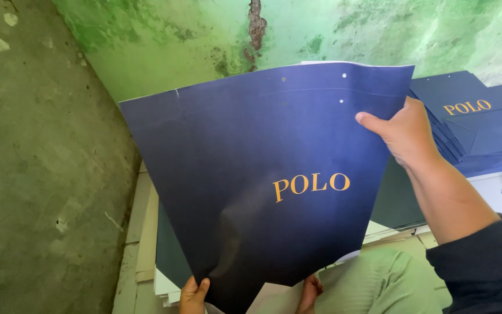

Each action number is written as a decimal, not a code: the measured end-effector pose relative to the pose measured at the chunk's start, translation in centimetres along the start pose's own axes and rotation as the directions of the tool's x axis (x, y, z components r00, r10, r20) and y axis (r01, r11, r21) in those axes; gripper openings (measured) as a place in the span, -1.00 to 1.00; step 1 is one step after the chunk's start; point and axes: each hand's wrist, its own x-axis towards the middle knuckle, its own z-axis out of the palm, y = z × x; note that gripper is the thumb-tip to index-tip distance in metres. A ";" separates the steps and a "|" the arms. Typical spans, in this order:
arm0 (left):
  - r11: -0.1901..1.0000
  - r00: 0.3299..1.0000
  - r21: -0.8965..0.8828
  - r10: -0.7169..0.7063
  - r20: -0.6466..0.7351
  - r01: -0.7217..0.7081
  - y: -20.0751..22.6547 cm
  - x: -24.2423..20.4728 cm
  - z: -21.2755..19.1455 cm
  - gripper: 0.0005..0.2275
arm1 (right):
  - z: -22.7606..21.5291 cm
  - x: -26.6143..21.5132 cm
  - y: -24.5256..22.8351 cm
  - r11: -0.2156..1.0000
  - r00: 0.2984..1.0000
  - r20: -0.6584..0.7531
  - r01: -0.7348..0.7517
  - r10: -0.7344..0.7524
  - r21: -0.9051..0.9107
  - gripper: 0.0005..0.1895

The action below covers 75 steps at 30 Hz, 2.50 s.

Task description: Sorting and stacking unassembled paper bags on the floor

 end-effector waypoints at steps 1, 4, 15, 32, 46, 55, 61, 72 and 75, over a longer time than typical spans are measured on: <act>0.998 1.000 0.051 -0.022 0.002 0.022 0.7 -0.3 0.3 -0.70 | -0.2 0.1 0.2 0.998 0.999 0.033 -0.039 0.038 0.040 -0.70; 0.998 0.998 0.045 -0.052 -0.018 0.053 2.4 -1.0 1.6 -0.69 | -0.7 0.3 0.9 0.978 0.989 0.086 -0.129 0.116 0.162 -0.68; 0.999 0.999 0.007 -0.046 -0.019 0.046 3.0 -0.9 2.1 -0.69 | -0.6 1.3 4.7 0.877 0.967 -0.017 -0.223 0.254 0.425 -0.75; 0.979 0.989 0.148 -0.128 -0.069 0.137 5.6 -1.7 3.5 -0.67 | -0.4 1.8 7.6 0.921 0.958 -0.095 -0.228 0.270 0.316 -0.16; 0.991 0.994 -0.112 -0.087 -0.070 0.079 5.8 -1.0 4.7 -0.56 | 5.7 -5.8 22.8 0.825 0.771 0.461 -0.549 0.439 0.131 -0.71; 0.951 0.918 -0.131 -0.306 -0.252 0.281 3.7 0.2 3.3 -0.55 | 9.1 -15.5 41.5 0.540 0.350 0.598 -0.824 0.721 -0.170 -0.83; 0.878 0.805 -0.117 -0.474 -0.356 0.465 1.9 0.0 2.4 -0.57 | 10.0 -15.7 35.9 0.495 0.368 0.458 -0.847 0.809 -0.193 -0.62; 0.797 0.853 -0.397 -0.519 -0.062 0.456 0.9 -0.4 2.1 -0.61 | 7.4 -20.4 23.2 -0.055 0.479 0.443 -0.630 0.758 0.775 -0.10; 0.780 0.853 -0.434 -0.520 -0.050 0.450 0.1 0.3 1.6 -0.64 | 10.3 -25.7 19.0 -0.143 0.501 0.500 -0.591 0.706 0.794 0.11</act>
